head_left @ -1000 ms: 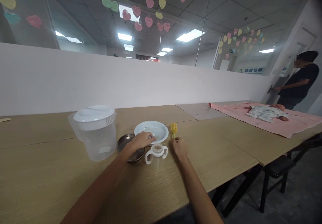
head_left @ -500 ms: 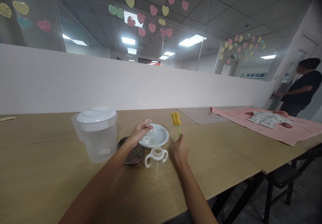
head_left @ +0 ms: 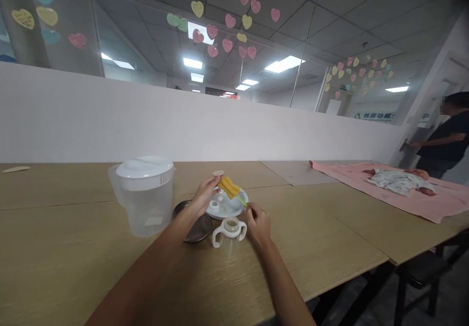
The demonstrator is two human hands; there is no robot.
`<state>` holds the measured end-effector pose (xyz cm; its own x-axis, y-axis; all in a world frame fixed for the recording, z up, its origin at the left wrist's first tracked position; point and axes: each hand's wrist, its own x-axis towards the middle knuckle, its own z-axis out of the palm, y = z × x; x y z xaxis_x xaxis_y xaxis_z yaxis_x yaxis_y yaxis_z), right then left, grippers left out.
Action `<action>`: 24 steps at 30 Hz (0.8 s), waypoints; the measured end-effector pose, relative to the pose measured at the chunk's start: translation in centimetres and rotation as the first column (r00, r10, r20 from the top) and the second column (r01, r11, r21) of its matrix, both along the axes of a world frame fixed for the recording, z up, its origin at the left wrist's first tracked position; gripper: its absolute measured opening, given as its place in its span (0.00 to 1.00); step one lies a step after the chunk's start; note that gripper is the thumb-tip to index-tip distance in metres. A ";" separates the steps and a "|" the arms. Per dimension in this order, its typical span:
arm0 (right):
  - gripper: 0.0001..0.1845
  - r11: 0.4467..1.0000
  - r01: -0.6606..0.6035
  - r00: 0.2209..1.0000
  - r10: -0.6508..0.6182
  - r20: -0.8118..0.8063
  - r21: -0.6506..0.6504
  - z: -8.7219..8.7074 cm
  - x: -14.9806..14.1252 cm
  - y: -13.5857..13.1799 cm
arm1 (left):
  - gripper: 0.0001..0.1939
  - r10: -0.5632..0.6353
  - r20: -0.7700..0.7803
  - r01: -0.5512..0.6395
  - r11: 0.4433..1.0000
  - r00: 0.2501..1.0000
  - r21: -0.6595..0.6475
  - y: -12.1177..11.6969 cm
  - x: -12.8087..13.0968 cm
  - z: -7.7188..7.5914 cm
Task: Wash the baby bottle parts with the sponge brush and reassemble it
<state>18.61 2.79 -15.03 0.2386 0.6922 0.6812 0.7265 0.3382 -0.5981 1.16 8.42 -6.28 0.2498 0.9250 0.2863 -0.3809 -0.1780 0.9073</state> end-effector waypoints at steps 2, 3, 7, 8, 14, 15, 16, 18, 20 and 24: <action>0.18 1.000 0.012 1.000 -0.012 0.010 0.004 -0.1 0.1 0.0 | 0.21 -0.013 0.029 0.014 0.999 1.000 -0.032 -0.2 0.0 0.2; 0.18 1.000 0.022 0.999 -0.022 0.035 0.004 -0.1 0.2 0.0 | 0.20 -0.008 0.034 0.009 0.999 0.999 -0.040 -0.2 0.0 0.3; 0.17 0.996 0.085 0.985 -0.089 0.150 0.033 -0.2 0.5 0.0 | 0.21 0.084 -0.054 -0.082 0.996 0.995 0.040 -0.6 -0.7 1.4; 0.17 0.992 0.109 0.983 -0.116 0.145 0.055 -0.2 0.6 -0.1 | 0.22 0.127 -0.109 -0.118 0.989 0.986 0.087 -0.6 -1.0 1.6; 0.19 0.951 0.259 0.963 -0.268 0.032 0.169 0.0 0.4 -0.5 | 0.15 0.360 -0.454 -0.204 0.911 0.815 0.358 -1.2 -1.5 2.6; 0.19 0.945 0.284 0.956 -0.293 0.034 0.163 0.1 0.4 -0.6 | 0.13 0.419 -0.505 -0.211 0.884 0.754 0.418 -1.4 -1.6 2.8; 0.20 0.937 0.315 0.946 -0.323 0.027 0.152 0.1 0.3 -0.6 | 0.12 0.492 -0.555 -0.215 0.845 0.670 0.490 -1.6 -1.8 3.0; 0.20 0.916 0.383 0.923 -0.384 -0.011 0.122 0.2 0.3 -0.5 | 0.11 0.638 -0.632 -0.203 0.756 0.440 0.623 -1.9 -2.5 3.6; 0.21 0.902 0.423 0.906 -0.420 -0.051 0.090 0.2 0.3 -0.5 | 0.13 0.707 -0.673 -0.184 0.707 0.219 0.683 -2.1 -3.6 3.9; 0.21 0.901 0.433 0.901 -0.432 -0.043 0.035 0.0 0.6 -0.3 | 0.16 0.653 -0.748 -0.181 0.755 0.118 0.630 -1.4 -6.1 3.0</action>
